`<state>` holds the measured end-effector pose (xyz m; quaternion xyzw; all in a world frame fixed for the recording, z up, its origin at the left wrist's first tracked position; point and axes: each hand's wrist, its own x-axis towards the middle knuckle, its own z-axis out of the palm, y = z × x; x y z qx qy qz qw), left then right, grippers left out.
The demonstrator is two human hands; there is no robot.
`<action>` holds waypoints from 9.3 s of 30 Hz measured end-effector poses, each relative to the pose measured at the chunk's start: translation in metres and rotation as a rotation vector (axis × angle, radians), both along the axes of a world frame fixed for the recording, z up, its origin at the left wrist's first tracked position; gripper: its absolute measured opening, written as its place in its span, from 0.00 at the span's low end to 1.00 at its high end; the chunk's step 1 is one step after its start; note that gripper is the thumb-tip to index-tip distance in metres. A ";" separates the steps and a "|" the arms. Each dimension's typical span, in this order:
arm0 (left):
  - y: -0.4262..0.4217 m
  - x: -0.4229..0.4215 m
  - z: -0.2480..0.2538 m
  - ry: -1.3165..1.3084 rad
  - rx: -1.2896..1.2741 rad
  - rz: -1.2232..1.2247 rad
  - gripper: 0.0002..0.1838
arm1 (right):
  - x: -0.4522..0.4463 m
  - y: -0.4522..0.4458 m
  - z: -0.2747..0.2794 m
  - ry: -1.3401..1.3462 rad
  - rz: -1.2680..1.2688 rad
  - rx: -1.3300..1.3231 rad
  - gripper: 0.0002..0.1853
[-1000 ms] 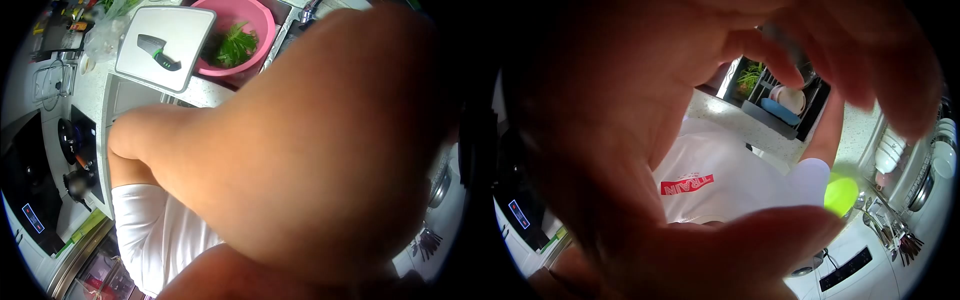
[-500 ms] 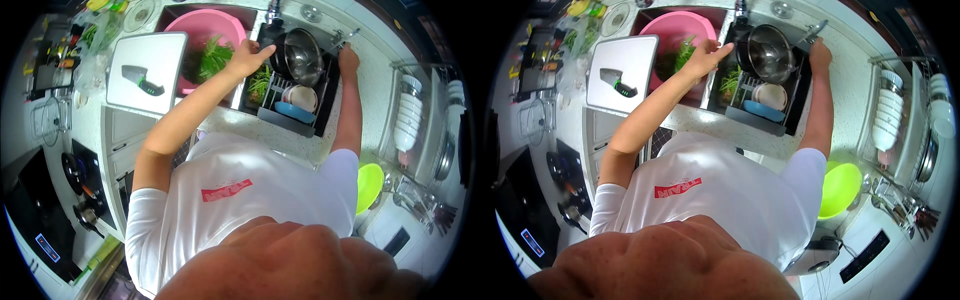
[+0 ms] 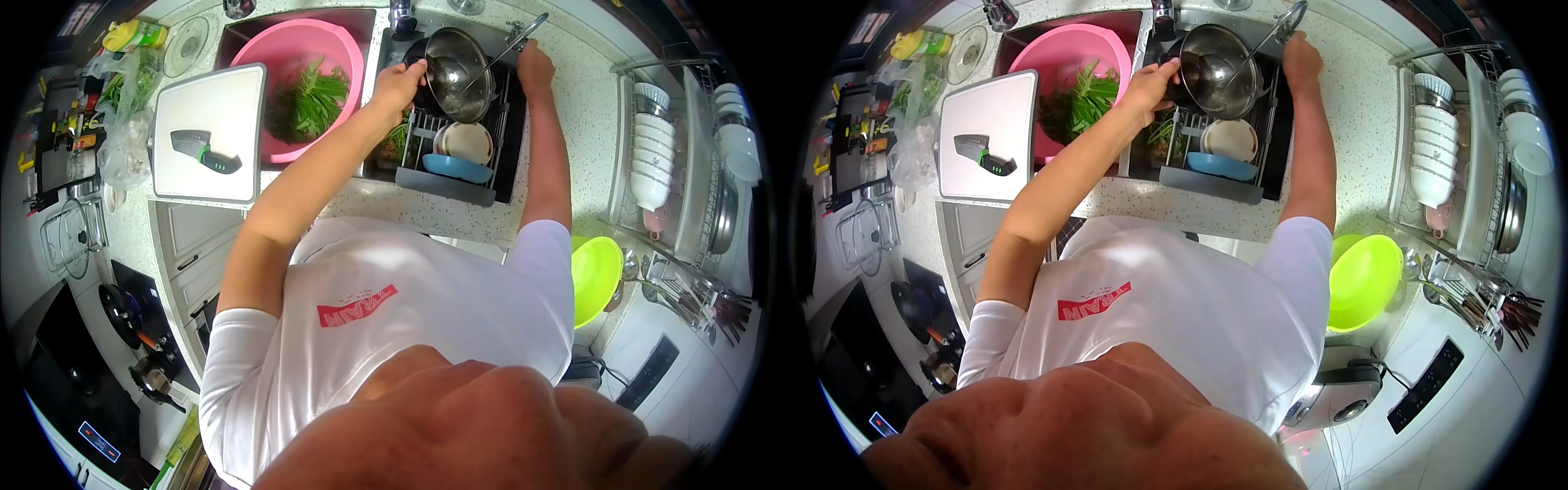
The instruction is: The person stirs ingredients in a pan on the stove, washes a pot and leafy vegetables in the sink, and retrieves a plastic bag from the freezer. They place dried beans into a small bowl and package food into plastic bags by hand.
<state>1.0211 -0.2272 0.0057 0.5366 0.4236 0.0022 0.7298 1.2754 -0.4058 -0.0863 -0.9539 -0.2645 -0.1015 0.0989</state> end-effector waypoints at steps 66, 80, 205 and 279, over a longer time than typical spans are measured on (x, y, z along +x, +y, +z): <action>0.066 -0.131 0.028 -0.177 -0.376 0.138 0.17 | -0.067 0.025 0.065 0.730 -0.227 0.453 0.33; 0.135 -0.481 0.070 -0.669 0.322 0.575 0.15 | -0.432 0.235 0.144 1.920 0.660 0.756 0.19; 0.062 -0.238 -0.002 -0.341 0.194 -0.152 0.10 | -0.263 -0.165 0.069 0.799 -0.271 1.961 0.13; 0.589 -0.596 0.130 -0.567 0.875 0.757 0.10 | -0.624 0.783 0.154 1.188 0.950 1.078 0.07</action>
